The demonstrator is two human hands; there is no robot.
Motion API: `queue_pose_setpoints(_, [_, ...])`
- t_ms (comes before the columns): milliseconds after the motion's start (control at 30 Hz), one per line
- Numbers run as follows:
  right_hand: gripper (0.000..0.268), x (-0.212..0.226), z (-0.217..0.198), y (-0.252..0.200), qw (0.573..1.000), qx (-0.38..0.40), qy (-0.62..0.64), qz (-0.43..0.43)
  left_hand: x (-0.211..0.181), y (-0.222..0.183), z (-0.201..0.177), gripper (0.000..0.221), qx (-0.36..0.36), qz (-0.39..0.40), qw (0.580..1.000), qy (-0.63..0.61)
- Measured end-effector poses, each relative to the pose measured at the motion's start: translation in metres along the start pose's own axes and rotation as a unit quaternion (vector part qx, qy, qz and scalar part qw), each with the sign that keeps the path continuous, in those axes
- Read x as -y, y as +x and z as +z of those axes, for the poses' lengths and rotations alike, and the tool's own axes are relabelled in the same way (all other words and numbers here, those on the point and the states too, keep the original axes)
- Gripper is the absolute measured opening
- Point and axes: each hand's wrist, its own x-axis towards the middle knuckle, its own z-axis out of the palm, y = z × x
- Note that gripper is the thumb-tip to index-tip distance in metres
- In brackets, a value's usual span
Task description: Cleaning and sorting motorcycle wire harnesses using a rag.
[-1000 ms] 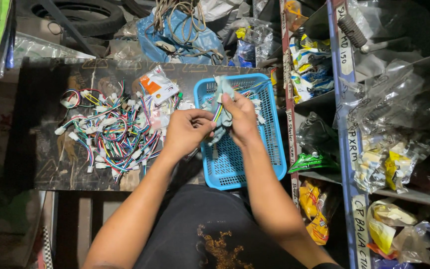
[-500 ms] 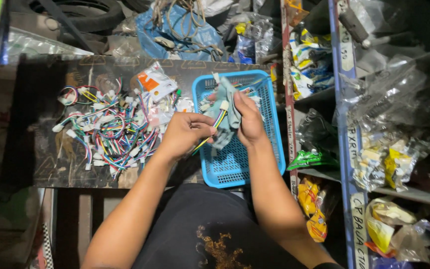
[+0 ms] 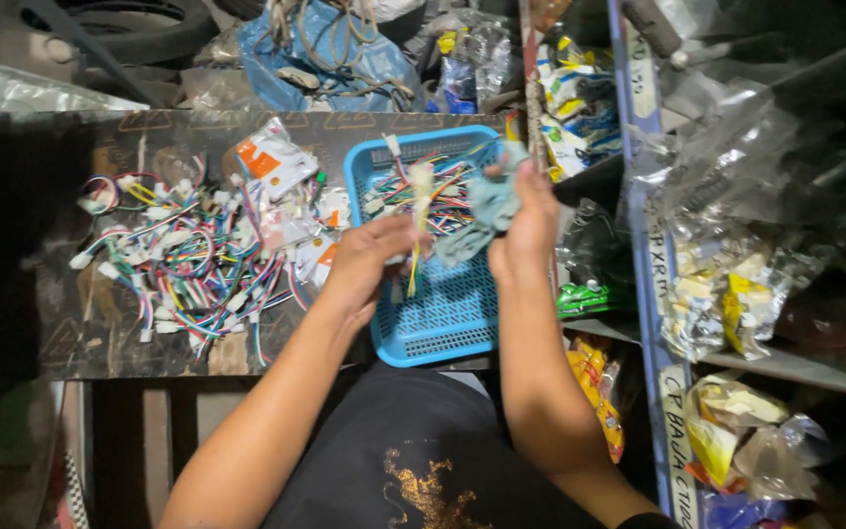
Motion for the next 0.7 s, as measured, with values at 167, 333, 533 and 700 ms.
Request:
queue_pose_setpoints(167, [0.027,0.019,-0.034,0.025,0.997,-0.054,0.026,-0.050,0.005,0.001,0.024,0.036,0.008,-0.043,0.996,0.079])
queue_pose_setpoints(333, [0.025,0.023,-0.015,0.006,0.997,-0.073,0.019,-0.030,0.049,0.022,-0.002,0.048,-0.042,-0.126,0.989,0.071])
queue_pose_setpoints(533, [0.024,-0.007,0.009,-0.008,0.999,-0.004,-0.006,0.034,0.031,0.001,-0.017,0.038,-0.056,-0.088,0.994,0.036])
queue_pose_setpoints(700, [0.045,-0.073,0.019,-0.029,0.989,0.117,-0.028,0.084,0.009,-0.020,-0.039,0.043,-0.036,-0.089,0.994,-0.044])
